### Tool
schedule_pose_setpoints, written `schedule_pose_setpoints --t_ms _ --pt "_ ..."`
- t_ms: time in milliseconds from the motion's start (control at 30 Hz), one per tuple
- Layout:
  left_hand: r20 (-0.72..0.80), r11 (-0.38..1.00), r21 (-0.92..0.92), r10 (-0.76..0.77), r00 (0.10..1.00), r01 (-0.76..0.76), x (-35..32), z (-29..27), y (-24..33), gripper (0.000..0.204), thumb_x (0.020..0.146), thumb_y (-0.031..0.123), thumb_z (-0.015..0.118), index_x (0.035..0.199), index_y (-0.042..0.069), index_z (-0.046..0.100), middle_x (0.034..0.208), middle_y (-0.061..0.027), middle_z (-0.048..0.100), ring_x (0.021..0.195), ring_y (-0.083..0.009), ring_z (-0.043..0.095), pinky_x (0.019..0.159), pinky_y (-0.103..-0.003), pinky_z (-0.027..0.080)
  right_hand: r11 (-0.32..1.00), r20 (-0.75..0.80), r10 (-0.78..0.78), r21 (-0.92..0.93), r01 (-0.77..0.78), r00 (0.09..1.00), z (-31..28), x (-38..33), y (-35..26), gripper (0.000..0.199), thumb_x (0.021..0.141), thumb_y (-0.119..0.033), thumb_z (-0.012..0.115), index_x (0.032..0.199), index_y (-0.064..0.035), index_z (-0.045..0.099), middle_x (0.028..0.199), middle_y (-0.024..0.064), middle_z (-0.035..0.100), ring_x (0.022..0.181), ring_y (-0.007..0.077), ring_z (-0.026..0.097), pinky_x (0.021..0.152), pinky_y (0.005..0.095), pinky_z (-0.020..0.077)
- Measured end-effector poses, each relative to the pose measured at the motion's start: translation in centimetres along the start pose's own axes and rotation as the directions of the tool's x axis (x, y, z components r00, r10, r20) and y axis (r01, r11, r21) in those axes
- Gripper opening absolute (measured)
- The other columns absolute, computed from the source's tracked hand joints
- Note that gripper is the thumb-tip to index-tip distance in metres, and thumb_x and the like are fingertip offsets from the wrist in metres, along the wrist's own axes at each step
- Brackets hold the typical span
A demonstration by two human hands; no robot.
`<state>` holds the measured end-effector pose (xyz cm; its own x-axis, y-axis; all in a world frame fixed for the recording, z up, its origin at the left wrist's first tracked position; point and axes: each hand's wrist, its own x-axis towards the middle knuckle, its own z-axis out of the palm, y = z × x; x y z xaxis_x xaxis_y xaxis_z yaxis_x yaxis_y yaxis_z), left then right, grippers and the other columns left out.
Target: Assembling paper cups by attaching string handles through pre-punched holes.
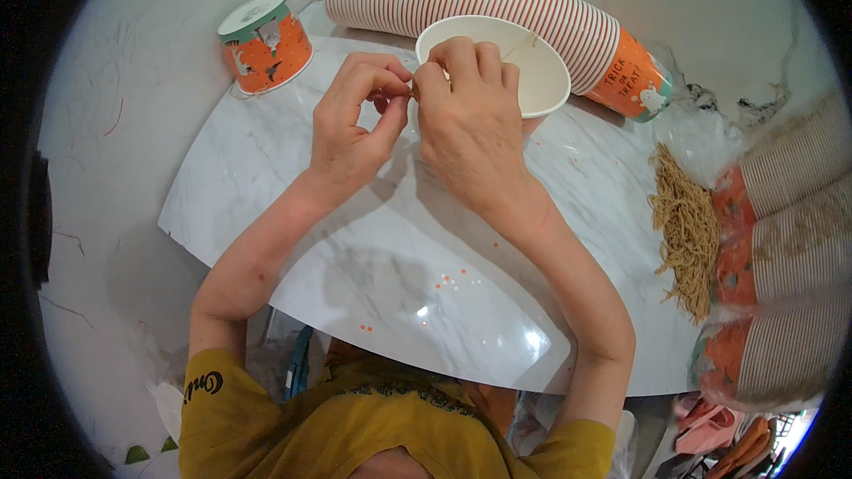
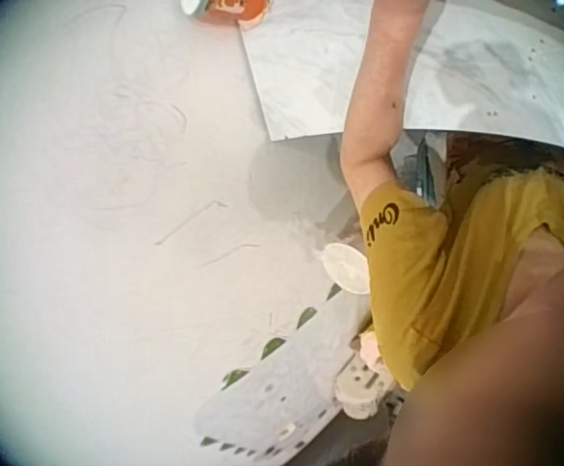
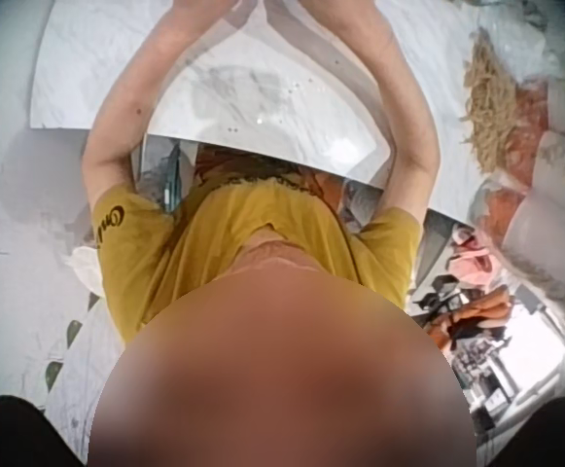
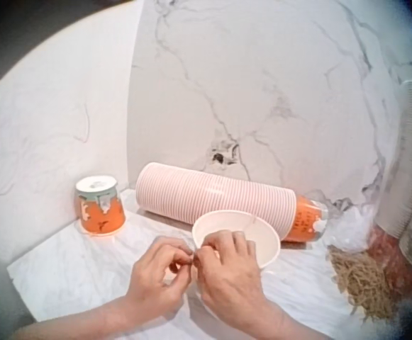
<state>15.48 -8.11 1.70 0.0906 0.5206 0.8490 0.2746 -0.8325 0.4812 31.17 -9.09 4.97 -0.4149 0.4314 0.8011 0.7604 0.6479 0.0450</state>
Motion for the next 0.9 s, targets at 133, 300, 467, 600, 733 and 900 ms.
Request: schedule_pose_setpoints --t_ms 133,300,467,600,733,900 --pt "0.029 0.996 -0.042 -0.080 0.996 0.081 -0.1 -0.1 0.1 0.018 0.084 -0.011 0.062 0.097 0.001 0.058 0.098 -0.0058 0.063 0.081 -0.0113 0.062 0.068 -0.024 0.051 1.000 0.020 -0.021 -0.007 0.021 1.000 -0.4 -0.1 0.0 0.016 0.072 -0.002 0.067 0.087 -0.0022 0.063 0.103 0.0105 0.056 0.096 0.0302 0.051 0.077 0.0420 0.0390" --pt "0.062 0.938 -0.152 -0.305 0.950 0.311 0.1 -0.3 1.0 0.014 0.088 -0.008 0.060 0.098 0.002 0.058 0.095 -0.0022 0.064 0.084 -0.0093 0.063 0.069 -0.024 0.051 0.999 0.017 -0.038 -0.001 0.038 0.999 -0.1 -0.3 0.2 0.017 0.071 -0.001 0.068 0.088 -0.0026 0.063 0.103 0.0104 0.056 0.096 0.0302 0.051 0.077 0.0419 0.0390" --pt "0.166 0.757 -0.337 -0.537 0.827 0.560 0.5 -0.8 1.2 0.009 0.090 0.003 0.063 0.098 0.003 0.060 0.089 -0.0010 0.063 0.080 -0.0073 0.060 0.068 -0.024 0.048 0.999 0.007 -0.038 0.033 0.038 0.999 -0.2 -0.3 0.3 0.017 0.071 -0.001 0.069 0.087 -0.0033 0.062 0.101 0.0099 0.055 0.094 0.0299 0.051 0.076 0.0420 0.0386" --pt "0.309 0.544 -0.427 -0.664 0.681 0.723 0.9 -1.3 1.5 0.008 0.089 0.008 0.063 0.096 0.004 0.062 0.086 -0.0001 0.063 0.077 -0.0082 0.058 0.067 -0.024 0.045 0.998 0.021 -0.057 0.036 0.056 0.998 -0.3 -0.3 0.5 0.017 0.071 0.000 0.068 0.087 -0.0038 0.061 0.101 0.0098 0.055 0.093 0.0299 0.051 0.076 0.0420 0.0384" --pt "0.393 0.375 -0.519 -0.693 0.604 0.768 1.2 -1.6 1.1 0.009 0.087 0.009 0.065 0.093 0.003 0.064 0.085 -0.0022 0.064 0.077 -0.0097 0.059 0.068 -0.026 0.045 0.996 0.032 -0.080 0.043 0.078 0.996 -0.3 -0.3 0.8 0.018 0.072 0.000 0.068 0.087 -0.0042 0.061 0.100 0.0096 0.055 0.093 0.0296 0.051 0.076 0.0420 0.0382" --pt "0.429 0.289 -0.564 -0.698 0.573 0.774 1.3 -1.7 1.2 0.008 0.087 0.009 0.065 0.093 0.004 0.065 0.086 -0.0016 0.065 0.078 -0.0098 0.059 0.070 -0.025 0.045 0.992 -0.020 -0.066 0.107 0.068 0.998 -0.3 -0.2 1.0 0.017 0.074 0.000 0.068 0.089 -0.0052 0.061 0.101 0.0090 0.055 0.093 0.0286 0.051 0.076 0.0415 0.0380"
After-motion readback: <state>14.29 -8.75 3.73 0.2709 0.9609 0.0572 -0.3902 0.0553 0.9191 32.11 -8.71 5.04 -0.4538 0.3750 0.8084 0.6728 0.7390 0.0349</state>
